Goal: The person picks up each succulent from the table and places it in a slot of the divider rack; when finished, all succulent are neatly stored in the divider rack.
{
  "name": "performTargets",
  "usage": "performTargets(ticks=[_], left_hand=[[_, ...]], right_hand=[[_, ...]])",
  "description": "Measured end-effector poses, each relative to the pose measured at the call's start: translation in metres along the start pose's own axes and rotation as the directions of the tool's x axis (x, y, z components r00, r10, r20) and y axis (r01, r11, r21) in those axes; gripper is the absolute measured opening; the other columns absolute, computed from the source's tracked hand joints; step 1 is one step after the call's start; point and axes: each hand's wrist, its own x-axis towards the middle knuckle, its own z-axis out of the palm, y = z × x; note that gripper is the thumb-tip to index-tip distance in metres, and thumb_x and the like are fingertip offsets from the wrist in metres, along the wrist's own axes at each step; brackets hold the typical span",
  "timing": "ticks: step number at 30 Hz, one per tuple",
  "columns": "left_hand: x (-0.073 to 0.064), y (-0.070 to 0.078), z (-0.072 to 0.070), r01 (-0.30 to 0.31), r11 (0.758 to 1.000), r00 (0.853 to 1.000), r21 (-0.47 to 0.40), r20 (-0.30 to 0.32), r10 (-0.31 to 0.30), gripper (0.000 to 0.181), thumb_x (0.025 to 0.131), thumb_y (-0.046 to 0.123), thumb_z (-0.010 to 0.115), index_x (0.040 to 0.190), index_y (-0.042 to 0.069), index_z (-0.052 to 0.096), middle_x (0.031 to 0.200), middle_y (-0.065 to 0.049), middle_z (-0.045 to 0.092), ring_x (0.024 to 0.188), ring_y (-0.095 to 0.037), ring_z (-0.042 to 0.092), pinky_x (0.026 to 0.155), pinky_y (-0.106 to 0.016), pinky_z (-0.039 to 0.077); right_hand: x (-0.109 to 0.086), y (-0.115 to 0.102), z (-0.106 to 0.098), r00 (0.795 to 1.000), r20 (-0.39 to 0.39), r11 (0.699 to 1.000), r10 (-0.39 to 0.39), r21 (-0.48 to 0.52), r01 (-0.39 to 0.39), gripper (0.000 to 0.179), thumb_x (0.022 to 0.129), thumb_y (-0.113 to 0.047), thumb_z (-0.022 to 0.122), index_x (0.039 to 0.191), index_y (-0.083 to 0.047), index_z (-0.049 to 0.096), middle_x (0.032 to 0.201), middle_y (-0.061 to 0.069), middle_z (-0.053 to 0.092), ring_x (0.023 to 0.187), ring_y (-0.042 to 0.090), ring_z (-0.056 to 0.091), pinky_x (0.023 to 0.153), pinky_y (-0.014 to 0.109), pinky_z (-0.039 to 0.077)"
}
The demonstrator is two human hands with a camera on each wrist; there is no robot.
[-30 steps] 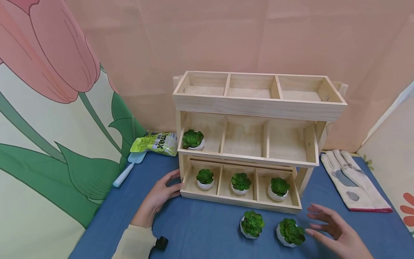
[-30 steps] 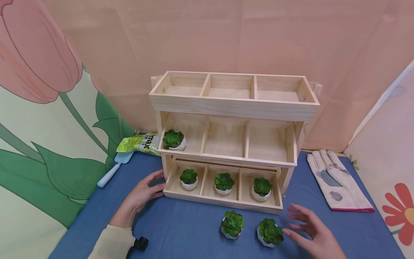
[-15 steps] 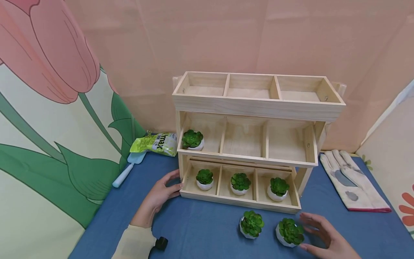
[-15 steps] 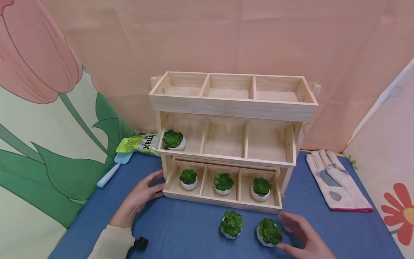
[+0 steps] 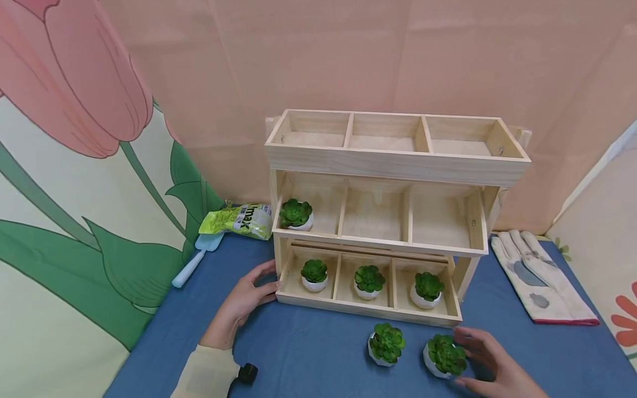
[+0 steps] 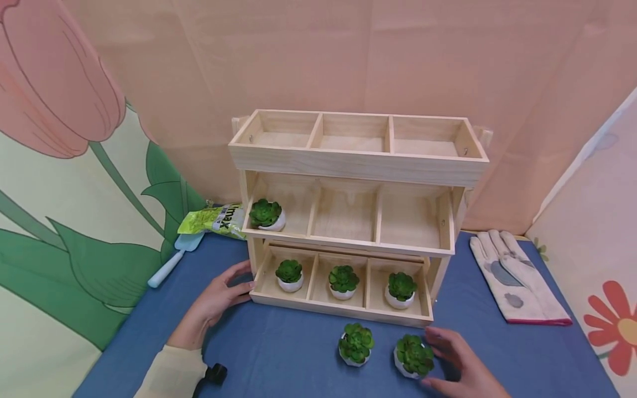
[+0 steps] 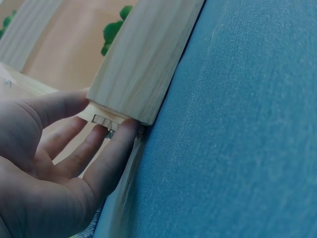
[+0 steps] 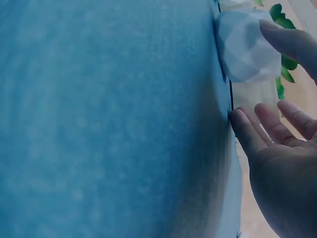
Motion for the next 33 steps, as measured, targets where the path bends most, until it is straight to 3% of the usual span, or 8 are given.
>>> performTargets(ticks=[6, 13, 25, 33], left_hand=[[-0.001, 0.0, 0.0, -0.008, 1.0, 1.0, -0.001, 0.006, 0.008, 0.064, 0.104, 0.011, 0.07, 0.163, 0.018, 0.045, 0.164, -0.02, 0.042, 0.14, -0.042, 0.061, 0.107, -0.046, 0.062], [-0.001, 0.0, -0.001, 0.0, 1.0, 1.0, -0.006, 0.007, 0.0, 0.066, 0.103, 0.013, 0.071, 0.163, 0.018, 0.045, 0.164, -0.019, 0.042, 0.14, -0.041, 0.061, 0.106, -0.045, 0.062], [-0.002, 0.0, -0.001, -0.008, 1.0, 1.0, -0.002, 0.017, 0.008, 0.065, 0.104, 0.012, 0.07, 0.163, 0.017, 0.045, 0.162, -0.02, 0.042, 0.139, -0.041, 0.062, 0.105, -0.045, 0.063], [-0.002, 0.001, -0.001, -0.007, 1.0, 1.0, 0.0, 0.016, 0.007, 0.065, 0.104, 0.013, 0.071, 0.163, 0.017, 0.044, 0.163, -0.02, 0.042, 0.139, -0.042, 0.061, 0.105, -0.045, 0.063]], right_hand=[[0.004, 0.003, 0.002, 0.996, -0.004, 0.994, -0.093, -0.056, 0.093, 0.084, 0.089, -0.023, 0.088, 0.156, -0.006, 0.04, 0.152, 0.024, 0.05, 0.125, -0.026, 0.046, 0.098, 0.014, 0.057], [0.012, -0.006, 0.007, 0.999, 0.031, 0.997, -0.015, -0.08, 0.018, 0.087, 0.087, -0.029, 0.089, 0.155, -0.006, 0.04, 0.158, 0.027, 0.046, 0.12, -0.027, 0.044, 0.094, 0.015, 0.058], [0.016, -0.01, 0.011, 0.995, 0.058, 0.993, -0.077, -0.081, 0.082, 0.083, 0.088, -0.028, 0.089, 0.152, -0.003, 0.042, 0.153, 0.028, 0.048, 0.12, -0.022, 0.047, 0.093, 0.012, 0.054], [0.018, -0.01, 0.009, 0.996, 0.085, 0.998, -0.03, -0.06, 0.035, 0.079, 0.088, -0.026, 0.089, 0.148, -0.002, 0.045, 0.148, 0.023, 0.053, 0.114, -0.017, 0.053, 0.089, 0.015, 0.055]])
